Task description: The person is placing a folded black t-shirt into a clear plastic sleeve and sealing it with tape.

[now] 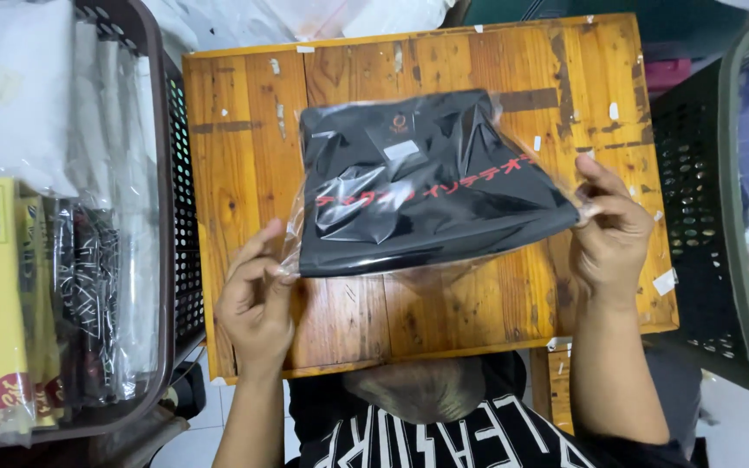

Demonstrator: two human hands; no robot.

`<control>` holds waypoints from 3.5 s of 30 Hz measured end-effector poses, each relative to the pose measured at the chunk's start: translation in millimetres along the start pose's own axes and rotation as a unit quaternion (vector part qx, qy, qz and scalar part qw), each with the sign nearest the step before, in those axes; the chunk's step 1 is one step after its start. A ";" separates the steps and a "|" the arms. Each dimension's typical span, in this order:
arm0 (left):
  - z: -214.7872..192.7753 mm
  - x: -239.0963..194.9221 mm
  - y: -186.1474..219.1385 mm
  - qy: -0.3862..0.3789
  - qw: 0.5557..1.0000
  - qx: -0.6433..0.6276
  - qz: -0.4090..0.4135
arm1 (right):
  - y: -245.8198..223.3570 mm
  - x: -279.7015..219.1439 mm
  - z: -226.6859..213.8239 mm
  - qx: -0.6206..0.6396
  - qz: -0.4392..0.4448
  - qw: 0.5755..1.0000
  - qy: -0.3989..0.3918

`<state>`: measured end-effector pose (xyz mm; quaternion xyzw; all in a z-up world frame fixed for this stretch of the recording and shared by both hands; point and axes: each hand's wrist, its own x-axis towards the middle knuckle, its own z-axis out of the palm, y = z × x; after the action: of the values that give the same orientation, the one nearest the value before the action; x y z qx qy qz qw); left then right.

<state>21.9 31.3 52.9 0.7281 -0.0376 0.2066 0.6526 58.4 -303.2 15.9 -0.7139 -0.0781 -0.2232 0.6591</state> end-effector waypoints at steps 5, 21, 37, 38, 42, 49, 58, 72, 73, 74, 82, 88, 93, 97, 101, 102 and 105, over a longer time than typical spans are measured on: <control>-3.5 6.0 16.9 0.006 0.996 0.024 0.082 | -34.2 12.7 18.0 0.019 -0.086 0.996 -0.002; 8.3 102.7 -2.7 0.076 0.974 -0.145 -0.160 | -56.3 95.7 44.8 0.096 0.277 0.956 0.007; 26.0 7.5 -39.5 -0.286 0.871 0.400 0.022 | 9.0 -12.7 70.9 -0.529 -0.071 0.768 -0.354; 30.1 1.8 -33.8 -0.307 0.858 0.411 0.009 | 8.6 -3.9 64.4 -0.545 -0.087 0.747 -0.370; 43.1 -15.4 23.6 -0.412 0.835 0.364 -0.006 | -7.4 39.1 33.2 -0.577 -0.059 0.762 -0.289; 17.0 -2.8 -22.1 -0.158 0.914 0.352 0.125 | -18.3 -3.1 31.4 -0.562 -0.088 0.820 -0.062; 9.2 1.2 8.0 -0.279 0.891 0.354 -0.053 | 5.7 -7.5 17.6 -0.605 -0.059 0.715 -0.345; 1.8 36.2 -13.9 -0.179 0.925 0.285 -0.176 | -30.1 -35.5 15.9 -0.471 0.347 0.805 -0.101; 1.2 44.2 -22.1 -0.184 0.924 0.285 -0.176 | -32.4 -37.5 19.4 -0.471 0.351 0.803 -0.098; 1.1 51.8 -30.3 -0.212 0.904 0.317 -0.192 | -35.2 -40.1 22.4 -0.423 0.398 0.807 -0.105; 14.8 98.4 -38.3 -0.343 0.841 0.263 -0.325 | -45.5 -48.7 31.6 -0.178 0.501 0.846 -0.035; 14.1 91.2 -59.2 -0.344 0.850 0.206 -0.340 | -45.4 -54.2 33.2 -0.129 0.510 0.850 0.015; 17.5 87.4 -51.2 -0.319 0.874 0.128 -0.344 | -35.7 -58.7 29.4 -0.161 0.474 0.866 -0.003; 13.1 84.1 -61.8 -0.311 0.879 0.143 -0.332 | -31.2 -63.3 26.4 -0.153 0.475 0.866 0.001; 14.6 80.9 -47.0 -0.250 0.888 0.085 -0.375 | -39.3 -60.1 24.1 -0.158 0.456 0.876 0.006; 15.0 79.9 -44.2 -0.231 0.888 0.063 -0.392 | -40.7 -59.1 21.7 -0.160 0.447 0.880 0.000; 10.3 64.8 -45.6 -0.231 0.882 0.038 -0.410 | -24.2 -62.3 -1.9 -0.140 0.430 0.892 -0.004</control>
<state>98.4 41.9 32.3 0.7294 0.1225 -0.2522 0.6240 -7.2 -290.8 11.7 -0.7636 0.2665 0.0760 0.5832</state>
